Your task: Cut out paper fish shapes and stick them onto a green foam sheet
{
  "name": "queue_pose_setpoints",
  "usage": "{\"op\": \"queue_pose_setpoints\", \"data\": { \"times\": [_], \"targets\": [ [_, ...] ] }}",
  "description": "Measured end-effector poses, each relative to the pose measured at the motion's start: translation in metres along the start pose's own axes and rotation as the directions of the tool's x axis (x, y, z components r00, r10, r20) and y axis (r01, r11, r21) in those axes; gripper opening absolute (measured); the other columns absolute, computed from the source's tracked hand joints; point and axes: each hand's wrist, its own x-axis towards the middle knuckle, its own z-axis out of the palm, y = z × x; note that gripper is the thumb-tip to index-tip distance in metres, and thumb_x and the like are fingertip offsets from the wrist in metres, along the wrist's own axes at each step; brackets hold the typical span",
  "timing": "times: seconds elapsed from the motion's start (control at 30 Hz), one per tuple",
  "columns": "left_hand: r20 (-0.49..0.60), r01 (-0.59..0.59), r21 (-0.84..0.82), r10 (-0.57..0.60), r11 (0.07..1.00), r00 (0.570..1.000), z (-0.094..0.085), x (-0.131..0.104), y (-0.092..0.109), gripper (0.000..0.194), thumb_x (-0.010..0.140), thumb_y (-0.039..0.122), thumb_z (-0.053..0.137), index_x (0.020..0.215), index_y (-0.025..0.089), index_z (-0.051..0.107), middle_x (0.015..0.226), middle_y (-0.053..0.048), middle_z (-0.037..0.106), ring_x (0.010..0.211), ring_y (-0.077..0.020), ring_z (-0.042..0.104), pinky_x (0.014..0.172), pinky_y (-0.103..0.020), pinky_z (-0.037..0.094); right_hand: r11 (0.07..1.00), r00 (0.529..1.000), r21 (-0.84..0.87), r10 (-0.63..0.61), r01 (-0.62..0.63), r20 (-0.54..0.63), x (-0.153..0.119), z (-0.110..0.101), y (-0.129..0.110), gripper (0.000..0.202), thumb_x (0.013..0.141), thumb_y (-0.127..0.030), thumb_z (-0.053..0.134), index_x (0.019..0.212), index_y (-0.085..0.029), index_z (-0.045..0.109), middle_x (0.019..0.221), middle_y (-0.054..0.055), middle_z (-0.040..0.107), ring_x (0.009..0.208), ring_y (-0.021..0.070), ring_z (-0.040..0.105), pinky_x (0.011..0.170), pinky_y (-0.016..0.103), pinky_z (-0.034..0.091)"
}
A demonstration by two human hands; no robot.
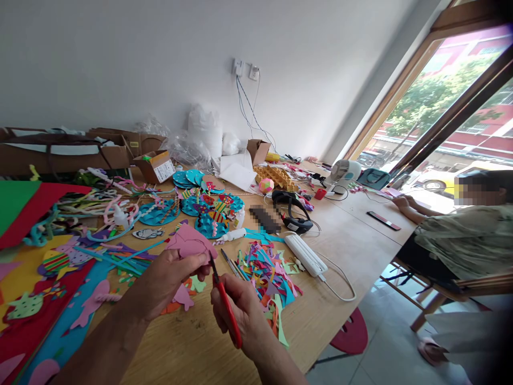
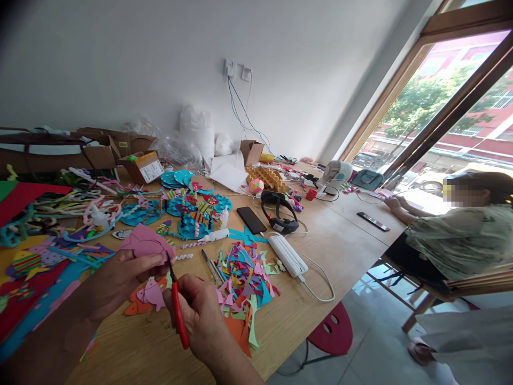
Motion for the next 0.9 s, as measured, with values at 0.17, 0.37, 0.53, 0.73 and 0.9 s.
{"op": "queue_pose_setpoints", "data": {
  "times": [0.17, 0.37, 0.53, 0.73, 0.9],
  "targets": [
    [0.023, -0.012, 0.013, 0.011, 1.0, 1.0, -0.0022, 0.0021, -0.0013, 0.013, 0.064, 0.028, 0.067, 0.058, 0.018, 0.071, 0.057, -0.001, 0.065, 0.058, -0.0146, 0.057, 0.058, -0.023, 0.046, 0.999, 1.0, -0.034, 0.007, -0.007, -0.006, -0.0008, -0.001, -0.0029, 0.038, 0.08, -0.041, 0.061, 0.056, -0.02, 0.041, 0.044, -0.007, 0.041, 0.037, 0.0053, 0.037, 0.036, 0.017, 0.028],
    [-0.05, -0.072, 0.073, 0.076, 0.995, 0.996, -0.0027, 0.0041, -0.0047, 0.015, 0.065, 0.031, 0.066, 0.056, 0.019, 0.069, 0.055, 0.001, 0.065, 0.057, -0.0148, 0.057, 0.058, -0.023, 0.047, 0.999, 0.999, -0.012, 0.03, -0.029, 0.013, 0.0004, -0.0009, -0.0053, 0.039, 0.08, -0.044, 0.061, 0.056, -0.02, 0.042, 0.042, -0.007, 0.042, 0.037, 0.0053, 0.036, 0.036, 0.017, 0.027],
    [-0.047, -0.077, 0.113, 0.083, 0.991, 0.995, -0.0012, 0.0038, -0.002, 0.016, 0.063, 0.03, 0.065, 0.052, 0.019, 0.067, 0.051, 0.001, 0.062, 0.054, -0.0144, 0.055, 0.055, -0.023, 0.045, 0.999, 0.998, 0.012, 0.034, -0.034, 0.047, 0.0001, -0.0001, -0.0093, 0.04, 0.08, -0.048, 0.059, 0.057, -0.019, 0.044, 0.044, -0.006, 0.044, 0.04, 0.0061, 0.037, 0.038, 0.017, 0.028],
    [0.002, -0.092, 0.116, 0.093, 0.989, 0.996, -0.0009, 0.0035, -0.0039, 0.017, 0.068, 0.03, 0.063, 0.054, 0.019, 0.066, 0.052, 0.001, 0.062, 0.054, -0.0146, 0.055, 0.055, -0.024, 0.045, 0.999, 0.999, 0.037, 0.025, -0.027, 0.045, -0.0006, -0.0005, -0.0098, 0.042, 0.079, -0.051, 0.059, 0.057, -0.019, 0.043, 0.043, -0.007, 0.042, 0.039, 0.0058, 0.036, 0.038, 0.017, 0.027],
    [0.004, -0.09, 0.156, 0.09, 0.984, 0.996, -0.0017, 0.0032, -0.0052, 0.019, 0.069, 0.031, 0.061, 0.054, 0.019, 0.065, 0.052, 0.001, 0.062, 0.055, -0.0149, 0.055, 0.056, -0.024, 0.044, 0.999, 0.999, 0.032, 0.041, -0.042, 0.026, 0.0, -0.0002, -0.0079, 0.038, 0.078, -0.045, 0.061, 0.057, -0.019, 0.042, 0.042, -0.008, 0.04, 0.037, 0.0052, 0.035, 0.036, 0.017, 0.026]
  ]
}}
